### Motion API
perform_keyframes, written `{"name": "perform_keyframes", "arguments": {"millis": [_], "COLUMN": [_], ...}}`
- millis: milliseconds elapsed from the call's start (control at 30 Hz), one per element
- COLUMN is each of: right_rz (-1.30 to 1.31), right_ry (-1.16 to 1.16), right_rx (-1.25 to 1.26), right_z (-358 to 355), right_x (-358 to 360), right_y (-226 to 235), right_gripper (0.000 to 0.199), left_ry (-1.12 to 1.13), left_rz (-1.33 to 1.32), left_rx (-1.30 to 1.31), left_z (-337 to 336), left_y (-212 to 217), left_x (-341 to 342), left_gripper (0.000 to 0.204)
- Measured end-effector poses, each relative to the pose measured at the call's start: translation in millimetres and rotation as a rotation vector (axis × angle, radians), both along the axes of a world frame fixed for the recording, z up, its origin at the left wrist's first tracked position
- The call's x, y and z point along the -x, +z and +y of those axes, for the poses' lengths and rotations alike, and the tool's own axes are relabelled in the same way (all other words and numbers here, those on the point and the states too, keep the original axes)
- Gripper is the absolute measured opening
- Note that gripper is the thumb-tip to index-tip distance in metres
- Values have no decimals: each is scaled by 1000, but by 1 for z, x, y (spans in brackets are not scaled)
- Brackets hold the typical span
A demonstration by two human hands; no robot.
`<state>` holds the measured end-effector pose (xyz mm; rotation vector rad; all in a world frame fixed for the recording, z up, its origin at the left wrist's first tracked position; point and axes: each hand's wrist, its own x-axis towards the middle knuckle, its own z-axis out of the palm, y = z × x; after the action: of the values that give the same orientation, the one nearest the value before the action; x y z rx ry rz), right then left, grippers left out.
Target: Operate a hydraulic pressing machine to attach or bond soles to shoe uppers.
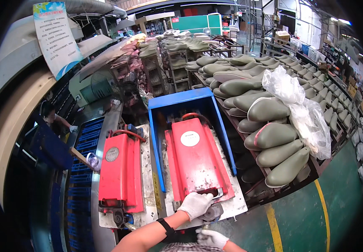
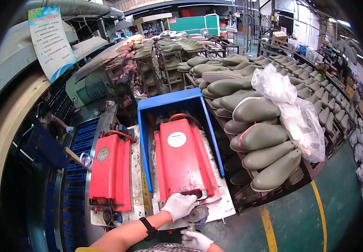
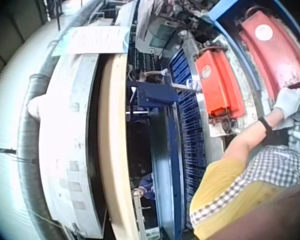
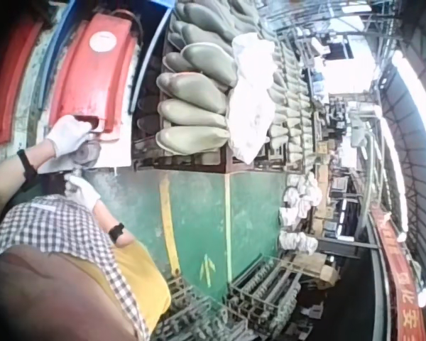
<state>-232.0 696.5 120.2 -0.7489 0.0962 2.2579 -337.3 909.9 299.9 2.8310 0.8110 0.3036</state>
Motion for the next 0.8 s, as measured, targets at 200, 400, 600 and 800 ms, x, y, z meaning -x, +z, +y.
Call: {"name": "perform_keyframes", "arguments": {"millis": [200, 400, 600, 800], "right_rz": [-251, -105, -570, -827], "right_ry": [-430, -1055, -298, 284], "right_rx": [44, 267, -23, -504], "right_z": [7, -5, -5, 74], "right_x": [-60, -13, 96, 216], "right_y": [80, 56, 76, 93], "right_gripper": [27, 38, 27, 45], "left_ry": [-32, -168, 206, 627], "left_rz": [-56, -310, -384, -267], "left_rx": [55, 101, 203, -6], "left_z": [-1, -19, -34, -26], "left_y": [-10, 8, 32, 35], "left_x": [14, 46, 204, 395], "left_gripper": [20, 51, 35, 28]}}
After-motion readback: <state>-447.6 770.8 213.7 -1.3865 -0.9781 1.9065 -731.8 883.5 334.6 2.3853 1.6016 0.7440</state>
